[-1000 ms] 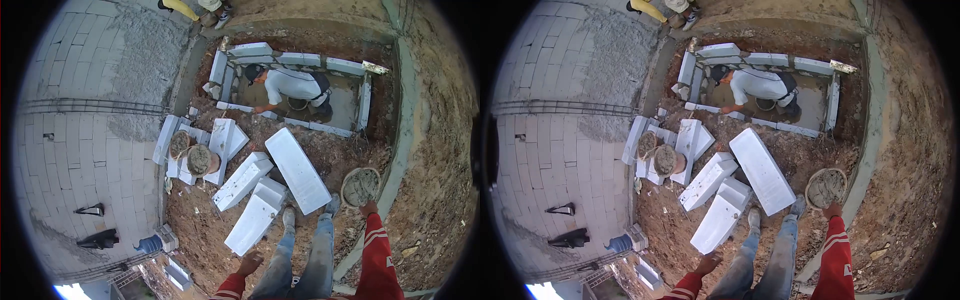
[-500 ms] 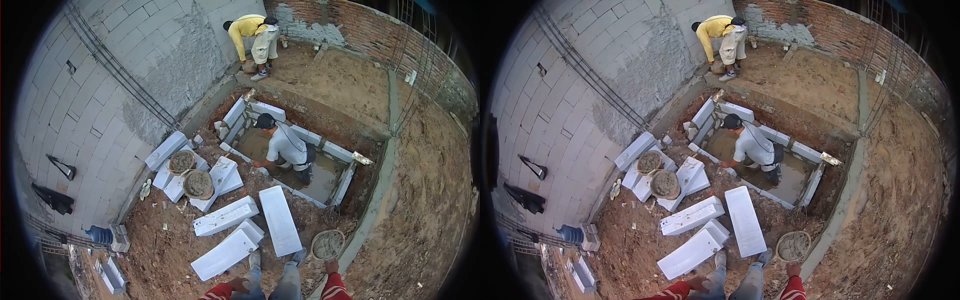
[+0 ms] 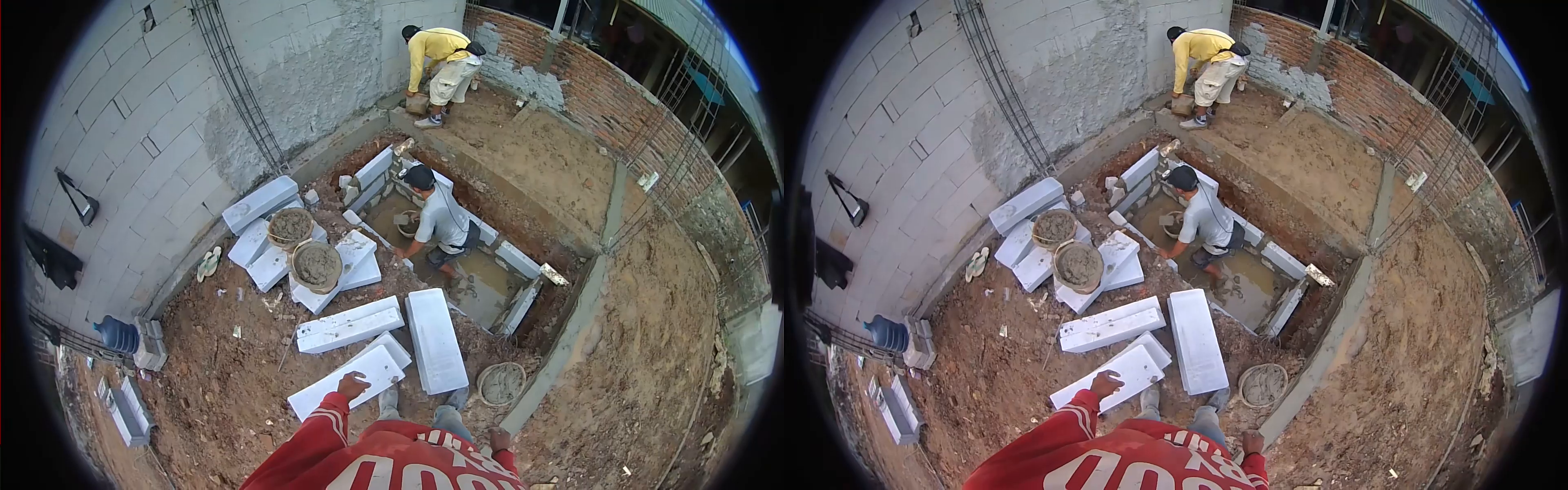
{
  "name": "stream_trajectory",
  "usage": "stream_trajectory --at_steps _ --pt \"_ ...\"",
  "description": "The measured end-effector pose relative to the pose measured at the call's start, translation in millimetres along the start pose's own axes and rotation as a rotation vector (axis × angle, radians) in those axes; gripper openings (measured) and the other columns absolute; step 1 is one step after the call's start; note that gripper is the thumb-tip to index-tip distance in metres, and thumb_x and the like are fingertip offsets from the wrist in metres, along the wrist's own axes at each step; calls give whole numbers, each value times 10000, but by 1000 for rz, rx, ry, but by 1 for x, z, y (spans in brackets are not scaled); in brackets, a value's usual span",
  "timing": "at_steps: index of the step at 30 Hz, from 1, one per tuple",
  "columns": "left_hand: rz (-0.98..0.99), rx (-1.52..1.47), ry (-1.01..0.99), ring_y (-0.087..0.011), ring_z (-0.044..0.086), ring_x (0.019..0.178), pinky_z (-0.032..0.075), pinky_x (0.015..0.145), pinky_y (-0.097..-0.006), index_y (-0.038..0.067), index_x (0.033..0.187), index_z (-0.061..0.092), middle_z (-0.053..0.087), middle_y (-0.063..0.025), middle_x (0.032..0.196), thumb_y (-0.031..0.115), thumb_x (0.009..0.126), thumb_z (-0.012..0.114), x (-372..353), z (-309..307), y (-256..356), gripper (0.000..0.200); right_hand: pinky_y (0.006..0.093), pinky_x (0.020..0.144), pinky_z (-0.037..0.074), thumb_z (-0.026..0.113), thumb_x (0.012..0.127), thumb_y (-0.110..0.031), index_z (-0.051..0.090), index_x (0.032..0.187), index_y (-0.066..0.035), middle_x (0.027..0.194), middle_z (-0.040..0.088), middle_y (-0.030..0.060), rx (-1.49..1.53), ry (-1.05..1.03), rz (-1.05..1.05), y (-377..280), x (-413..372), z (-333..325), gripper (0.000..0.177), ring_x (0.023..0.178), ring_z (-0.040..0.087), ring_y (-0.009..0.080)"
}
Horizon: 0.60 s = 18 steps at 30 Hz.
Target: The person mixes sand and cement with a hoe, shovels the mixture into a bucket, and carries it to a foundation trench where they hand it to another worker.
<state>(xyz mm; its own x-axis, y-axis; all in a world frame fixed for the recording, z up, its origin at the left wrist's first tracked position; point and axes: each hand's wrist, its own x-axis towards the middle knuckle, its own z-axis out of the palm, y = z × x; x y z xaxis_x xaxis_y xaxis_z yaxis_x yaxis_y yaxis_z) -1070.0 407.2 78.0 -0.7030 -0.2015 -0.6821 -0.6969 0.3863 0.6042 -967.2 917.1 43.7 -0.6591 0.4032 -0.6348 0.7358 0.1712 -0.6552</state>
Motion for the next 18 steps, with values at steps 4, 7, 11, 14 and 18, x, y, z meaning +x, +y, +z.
stream_trajectory --at_steps 4,7,11,14,18 --pt "-136 -41 -448 -223 605 1036 517 802 -388 73 1313 452 624 -115 1147 422 712 773 -19 -1 14 765 419 652 522 627 721 -243 666 857 53 744 661 248 -458 99 -195 -14 -40 9 328 696 656 373" --pt "97 240 -487 -252 598 1040 483 897 -391 66 1286 496 619 -105 1168 518 677 758 -1 39 -43 802 434 711 506 649 701 -302 673 876 50 774 659 246 -433 100 -233 24 -45 6 394 744 639 396" --pt "211 317 -353 -300 598 1046 476 908 -394 48 1241 541 616 -162 1161 562 624 753 9 58 -88 831 446 753 494 650 693 -326 682 881 34 851 660 247 -655 87 -287 122 -14 -13 407 819 632 400" --pt "41 286 -239 -328 615 1020 498 867 -387 37 1202 569 624 -209 1127 566 591 760 -8 38 -64 830 451 768 489 648 691 -324 672 894 44 888 653 264 -765 -41 -294 105 -30 -22 421 851 629 402" --pt "-81 33 -137 -270 660 891 523 776 -351 49 1126 617 675 -157 1003 437 674 761 -4 28 -29 613 423 752 510 636 706 -288 657 882 59 872 646 274 -620 62 -177 100 -37 -28 390 824 645 368"
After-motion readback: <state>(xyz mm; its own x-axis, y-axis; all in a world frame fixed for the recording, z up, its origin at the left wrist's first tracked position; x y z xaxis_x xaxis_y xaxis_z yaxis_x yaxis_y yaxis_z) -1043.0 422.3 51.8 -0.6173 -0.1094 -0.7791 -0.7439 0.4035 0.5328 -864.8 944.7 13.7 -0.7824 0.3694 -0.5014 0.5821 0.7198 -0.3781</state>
